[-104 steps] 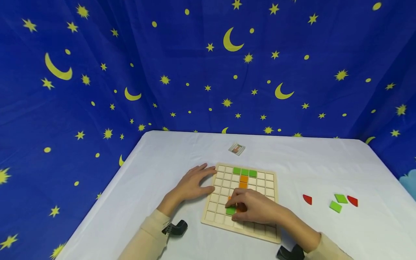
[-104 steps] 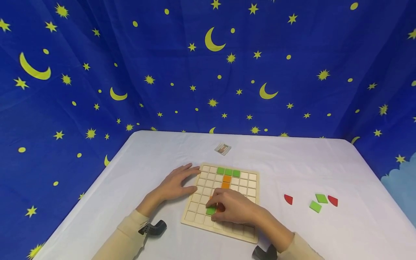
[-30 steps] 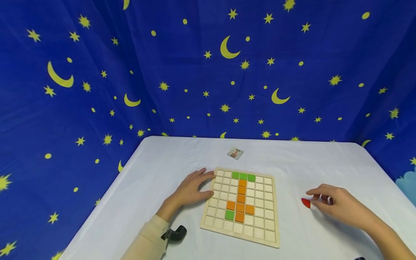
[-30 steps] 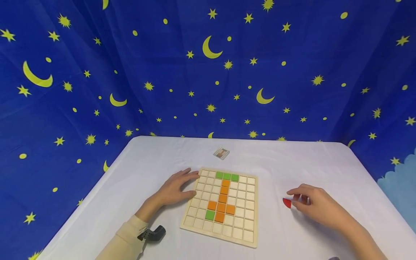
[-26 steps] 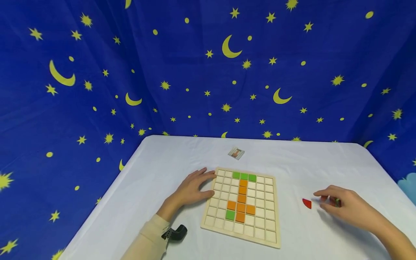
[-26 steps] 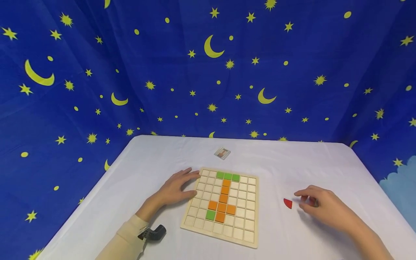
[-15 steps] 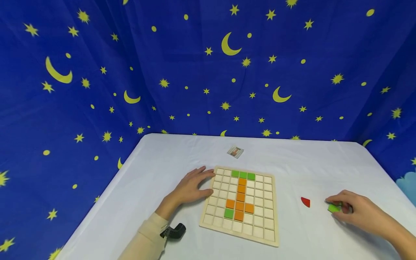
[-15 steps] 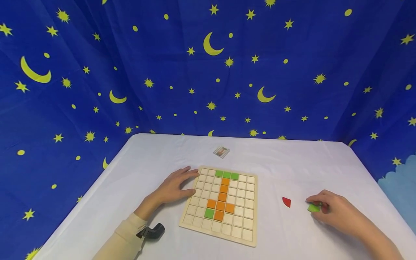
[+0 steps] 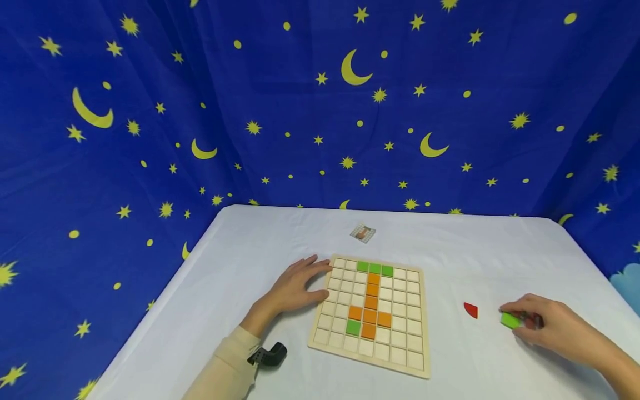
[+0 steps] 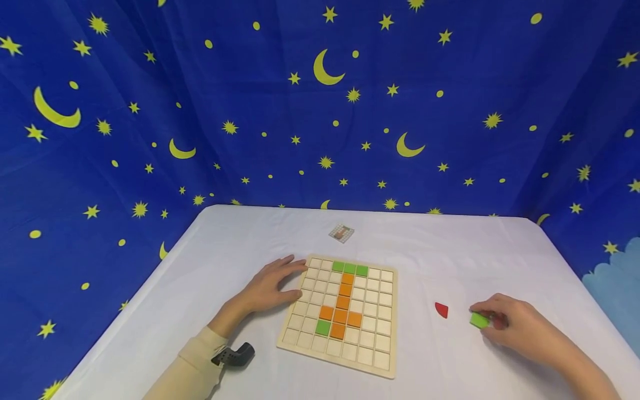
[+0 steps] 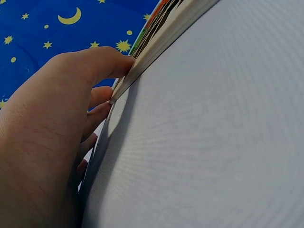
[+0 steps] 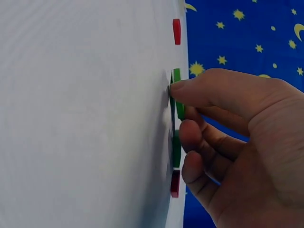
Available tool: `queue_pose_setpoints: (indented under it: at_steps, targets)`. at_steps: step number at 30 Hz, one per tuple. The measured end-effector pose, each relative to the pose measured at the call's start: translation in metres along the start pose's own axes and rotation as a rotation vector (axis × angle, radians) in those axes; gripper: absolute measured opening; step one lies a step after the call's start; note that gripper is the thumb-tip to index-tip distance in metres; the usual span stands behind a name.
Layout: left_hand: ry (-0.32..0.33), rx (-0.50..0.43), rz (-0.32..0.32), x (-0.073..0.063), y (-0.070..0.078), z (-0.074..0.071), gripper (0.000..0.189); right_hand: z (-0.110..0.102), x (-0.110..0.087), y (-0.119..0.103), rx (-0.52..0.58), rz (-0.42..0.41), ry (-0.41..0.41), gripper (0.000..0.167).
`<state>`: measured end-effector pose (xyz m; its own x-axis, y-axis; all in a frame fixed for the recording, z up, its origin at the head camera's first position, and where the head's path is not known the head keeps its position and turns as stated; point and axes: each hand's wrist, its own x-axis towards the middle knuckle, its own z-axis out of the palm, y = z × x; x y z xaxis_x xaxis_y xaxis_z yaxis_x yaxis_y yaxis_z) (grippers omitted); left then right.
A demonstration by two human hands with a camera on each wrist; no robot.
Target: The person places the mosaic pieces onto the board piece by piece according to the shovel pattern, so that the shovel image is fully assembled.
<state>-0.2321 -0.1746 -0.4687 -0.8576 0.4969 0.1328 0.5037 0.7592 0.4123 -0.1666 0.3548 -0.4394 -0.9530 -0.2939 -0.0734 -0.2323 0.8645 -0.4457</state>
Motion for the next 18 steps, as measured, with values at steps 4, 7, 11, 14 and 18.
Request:
queue_pose_setpoints:
  at_steps: [4, 7, 11, 14, 18]
  targets:
    - [0.006, -0.006, 0.0, 0.0, 0.0, 0.001, 0.061, 0.001, 0.003, -0.003, 0.043, -0.073, 0.009, 0.038]
    - [0.001, -0.001, -0.009, 0.0, 0.0, 0.001, 0.061, 0.001, 0.007, -0.006, 0.066, -0.132, 0.009, 0.037]
    - [-0.006, 0.003, -0.013, 0.001, 0.0, 0.0, 0.062, 0.002, 0.011, -0.014, 0.095, -0.192, 0.028, 0.034]
    - [-0.004, 0.003, -0.013, 0.001, 0.0, 0.0, 0.062, 0.005, 0.016, -0.022, 0.115, -0.21, 0.036, 0.032]
    - [0.0, 0.001, -0.008, 0.0, 0.001, -0.001, 0.062, 0.008, 0.023, -0.031, 0.131, -0.196, 0.011, 0.033]
